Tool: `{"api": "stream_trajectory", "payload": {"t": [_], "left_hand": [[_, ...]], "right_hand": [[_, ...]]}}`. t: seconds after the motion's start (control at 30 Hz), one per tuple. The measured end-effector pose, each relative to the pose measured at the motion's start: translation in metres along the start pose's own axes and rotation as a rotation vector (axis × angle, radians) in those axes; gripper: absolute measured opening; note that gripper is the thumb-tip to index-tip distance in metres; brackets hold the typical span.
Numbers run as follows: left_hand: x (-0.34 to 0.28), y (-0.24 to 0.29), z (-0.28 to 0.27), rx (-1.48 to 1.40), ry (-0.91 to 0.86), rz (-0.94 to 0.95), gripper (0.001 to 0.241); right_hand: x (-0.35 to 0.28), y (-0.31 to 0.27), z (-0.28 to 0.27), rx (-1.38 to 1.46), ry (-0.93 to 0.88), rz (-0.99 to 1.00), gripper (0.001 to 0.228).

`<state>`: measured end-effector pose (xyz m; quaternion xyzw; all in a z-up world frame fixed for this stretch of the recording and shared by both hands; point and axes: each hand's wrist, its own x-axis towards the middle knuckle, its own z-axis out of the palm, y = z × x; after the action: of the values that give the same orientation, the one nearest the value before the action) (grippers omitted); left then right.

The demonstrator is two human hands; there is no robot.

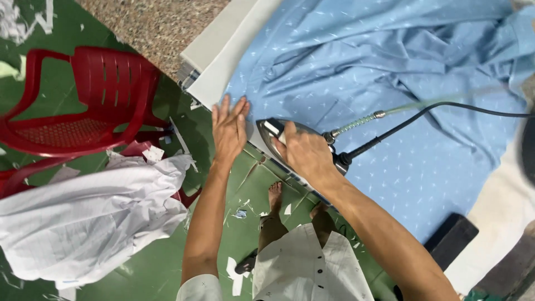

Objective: Ironing a blue patterned shirt using a steam iron and a pressing block on a padded workstation.

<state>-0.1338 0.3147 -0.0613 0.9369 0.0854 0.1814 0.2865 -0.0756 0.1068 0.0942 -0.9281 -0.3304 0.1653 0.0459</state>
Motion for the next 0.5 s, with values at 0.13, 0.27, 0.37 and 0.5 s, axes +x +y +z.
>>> {"api": "stream_trajectory", "payload": {"t": [0.13,0.27,0.37,0.5], "left_hand": [[0.006,-0.002,0.009,0.055,0.175,0.011,0.033],[0.008,-0.003,0.019,-0.048,0.189,-0.012,0.029],[0.009,-0.007,0.022,-0.007,0.198,0.050,0.031],[0.008,-0.020,0.031,-0.047,0.193,0.036,0.029]], "right_hand": [[-0.058,0.028,-0.008,0.083,-0.090,0.050,0.040],[-0.138,0.075,0.000,0.136,-0.118,0.168,0.044],[-0.196,0.112,0.017,0.178,-0.158,0.310,0.050],[-0.250,0.145,0.035,0.067,-0.100,0.359,0.051]]}}
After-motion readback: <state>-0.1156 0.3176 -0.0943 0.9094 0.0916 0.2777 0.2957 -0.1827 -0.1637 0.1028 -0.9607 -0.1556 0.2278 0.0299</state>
